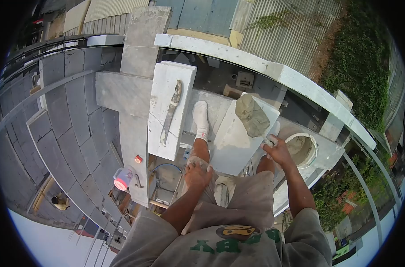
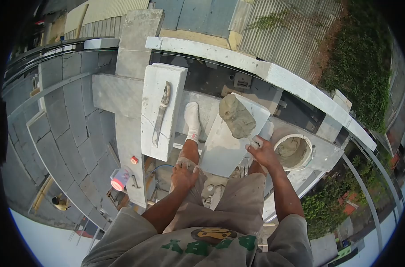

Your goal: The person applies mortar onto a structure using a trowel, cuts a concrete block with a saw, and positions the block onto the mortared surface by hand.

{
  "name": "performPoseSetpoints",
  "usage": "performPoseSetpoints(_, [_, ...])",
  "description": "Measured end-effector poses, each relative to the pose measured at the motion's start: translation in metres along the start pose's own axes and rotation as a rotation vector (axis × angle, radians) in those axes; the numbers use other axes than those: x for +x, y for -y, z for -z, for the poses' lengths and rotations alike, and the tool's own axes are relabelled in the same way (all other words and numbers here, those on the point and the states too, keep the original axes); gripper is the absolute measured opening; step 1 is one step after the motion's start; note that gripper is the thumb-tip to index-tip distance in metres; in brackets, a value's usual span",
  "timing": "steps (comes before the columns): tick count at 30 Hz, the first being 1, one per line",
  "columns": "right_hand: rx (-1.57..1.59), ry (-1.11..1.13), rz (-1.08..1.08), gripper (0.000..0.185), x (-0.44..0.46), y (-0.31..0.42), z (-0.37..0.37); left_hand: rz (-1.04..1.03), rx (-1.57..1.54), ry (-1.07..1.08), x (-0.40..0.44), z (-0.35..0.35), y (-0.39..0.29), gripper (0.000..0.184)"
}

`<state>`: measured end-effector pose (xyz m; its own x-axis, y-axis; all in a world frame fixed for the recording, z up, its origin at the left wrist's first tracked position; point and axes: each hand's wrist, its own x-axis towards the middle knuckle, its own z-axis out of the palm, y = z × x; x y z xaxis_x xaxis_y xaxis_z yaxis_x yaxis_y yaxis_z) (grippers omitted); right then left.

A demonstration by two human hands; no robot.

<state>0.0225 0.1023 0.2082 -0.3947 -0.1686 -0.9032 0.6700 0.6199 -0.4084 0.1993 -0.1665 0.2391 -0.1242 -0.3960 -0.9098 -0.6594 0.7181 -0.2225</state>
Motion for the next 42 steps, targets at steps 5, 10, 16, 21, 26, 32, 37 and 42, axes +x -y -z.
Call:
performPoseSetpoints(5, [0.119,0.090,-0.043,0.025,0.043,0.065,-0.064,-0.044,-0.066,-0.018,0.010,0.001,0.022,0.072])
performPoseSetpoints(10, [0.261,-0.020,-0.044,0.024,0.110,0.090,-0.126,-0.049,-0.156,0.020,0.014,0.009,0.036,0.069])
performPoseSetpoints(16, [0.410,-0.189,-0.032,0.027,0.174,0.117,-0.171,-0.056,-0.168,0.044,0.020,0.024,0.044,0.066])
performPoseSetpoints(21, [0.453,-0.171,-0.059,0.027,0.191,0.128,-0.174,-0.058,-0.189,0.145,0.026,0.033,0.048,0.067])
performPoseSetpoints(26, [0.016,-0.373,0.127,0.032,0.239,0.105,-0.166,-0.049,-0.220,0.138,0.026,0.023,0.053,0.068])
performPoseSetpoints(32, [-0.644,-0.642,0.302,0.034,0.248,0.158,-0.139,-0.080,-0.239,0.067,0.026,0.014,0.058,0.068])
performPoseSetpoints(37, [-0.957,-0.673,0.416,0.033,0.262,0.177,-0.115,-0.083,-0.256,0.063,0.026,0.014,0.056,0.068])
performPoseSetpoints(42, [-1.049,-0.715,0.414,0.035,0.263,0.166,-0.103,-0.070,-0.231,0.084,0.026,0.020,0.052,0.068])
